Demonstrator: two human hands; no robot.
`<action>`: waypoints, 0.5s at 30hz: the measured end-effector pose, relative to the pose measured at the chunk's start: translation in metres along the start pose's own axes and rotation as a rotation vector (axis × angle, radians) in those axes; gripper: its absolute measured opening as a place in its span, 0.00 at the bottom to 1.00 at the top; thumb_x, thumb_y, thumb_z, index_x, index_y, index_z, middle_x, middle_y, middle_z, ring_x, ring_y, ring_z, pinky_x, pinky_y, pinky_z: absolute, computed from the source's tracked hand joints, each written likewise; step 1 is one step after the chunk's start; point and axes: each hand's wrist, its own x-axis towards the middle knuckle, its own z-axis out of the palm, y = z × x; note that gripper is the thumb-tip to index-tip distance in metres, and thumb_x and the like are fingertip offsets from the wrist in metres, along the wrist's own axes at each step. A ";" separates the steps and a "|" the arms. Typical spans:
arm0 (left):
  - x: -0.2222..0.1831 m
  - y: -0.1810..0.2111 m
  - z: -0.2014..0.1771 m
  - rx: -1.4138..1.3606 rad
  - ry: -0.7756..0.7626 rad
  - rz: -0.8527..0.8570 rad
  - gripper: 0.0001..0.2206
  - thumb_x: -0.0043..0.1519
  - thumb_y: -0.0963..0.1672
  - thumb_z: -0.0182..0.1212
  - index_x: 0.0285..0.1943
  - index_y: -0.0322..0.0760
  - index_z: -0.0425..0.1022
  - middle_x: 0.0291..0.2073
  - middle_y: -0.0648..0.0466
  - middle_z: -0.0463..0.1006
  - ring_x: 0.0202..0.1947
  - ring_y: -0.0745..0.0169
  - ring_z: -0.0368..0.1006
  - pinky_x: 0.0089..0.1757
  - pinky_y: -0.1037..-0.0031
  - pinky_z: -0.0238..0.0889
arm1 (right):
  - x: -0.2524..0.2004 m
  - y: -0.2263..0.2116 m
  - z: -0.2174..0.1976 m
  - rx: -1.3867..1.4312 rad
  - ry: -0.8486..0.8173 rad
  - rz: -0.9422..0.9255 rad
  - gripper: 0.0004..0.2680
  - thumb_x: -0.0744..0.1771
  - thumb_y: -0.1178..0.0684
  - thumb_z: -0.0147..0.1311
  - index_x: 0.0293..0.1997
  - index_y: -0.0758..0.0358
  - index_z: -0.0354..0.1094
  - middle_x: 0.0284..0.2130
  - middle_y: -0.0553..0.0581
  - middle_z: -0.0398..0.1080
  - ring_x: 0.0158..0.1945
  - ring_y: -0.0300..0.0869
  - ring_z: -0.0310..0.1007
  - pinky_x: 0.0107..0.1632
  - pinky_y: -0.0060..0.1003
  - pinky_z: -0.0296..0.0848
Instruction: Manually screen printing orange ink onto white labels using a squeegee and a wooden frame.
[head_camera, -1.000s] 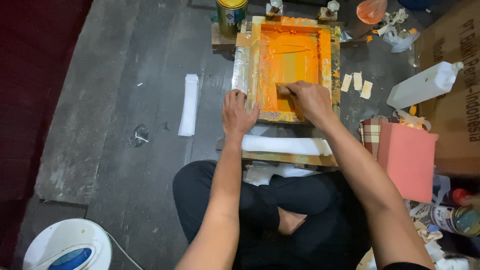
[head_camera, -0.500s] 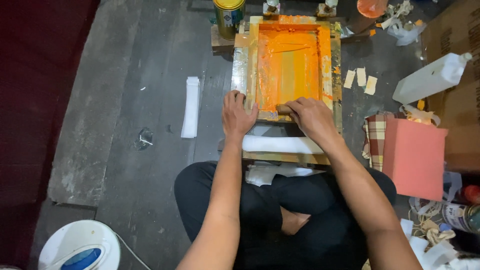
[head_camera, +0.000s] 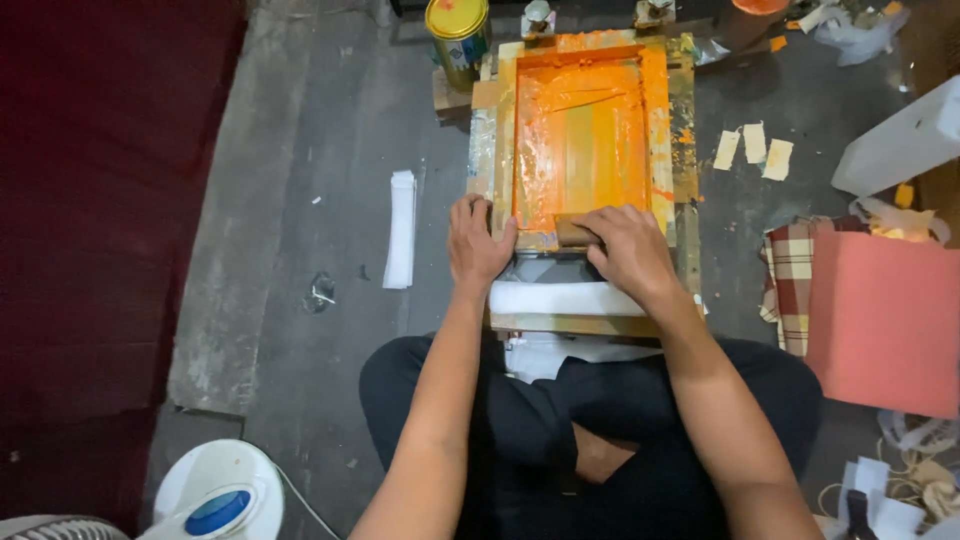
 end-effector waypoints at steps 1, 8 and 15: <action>0.001 -0.001 -0.001 0.010 -0.005 0.009 0.20 0.59 0.54 0.62 0.45 0.34 0.73 0.48 0.45 0.71 0.55 0.40 0.70 0.47 0.56 0.70 | 0.001 0.001 0.001 0.011 0.008 0.004 0.14 0.63 0.53 0.61 0.55 0.51 0.76 0.45 0.52 0.76 0.50 0.47 0.72 0.53 0.42 0.65; -0.001 0.003 -0.001 0.028 -0.097 -0.031 0.19 0.62 0.54 0.59 0.47 0.34 0.72 0.50 0.47 0.70 0.58 0.43 0.68 0.48 0.58 0.71 | -0.008 0.017 0.007 0.080 0.325 -0.087 0.11 0.66 0.57 0.60 0.53 0.53 0.77 0.46 0.51 0.73 0.50 0.45 0.75 0.52 0.38 0.71; -0.002 0.003 0.000 0.031 -0.124 -0.061 0.20 0.64 0.54 0.59 0.51 0.34 0.73 0.52 0.46 0.71 0.61 0.43 0.67 0.51 0.57 0.70 | -0.002 0.034 -0.014 0.346 0.716 0.068 0.13 0.67 0.55 0.67 0.58 0.59 0.77 0.38 0.56 0.66 0.40 0.54 0.77 0.38 0.39 0.77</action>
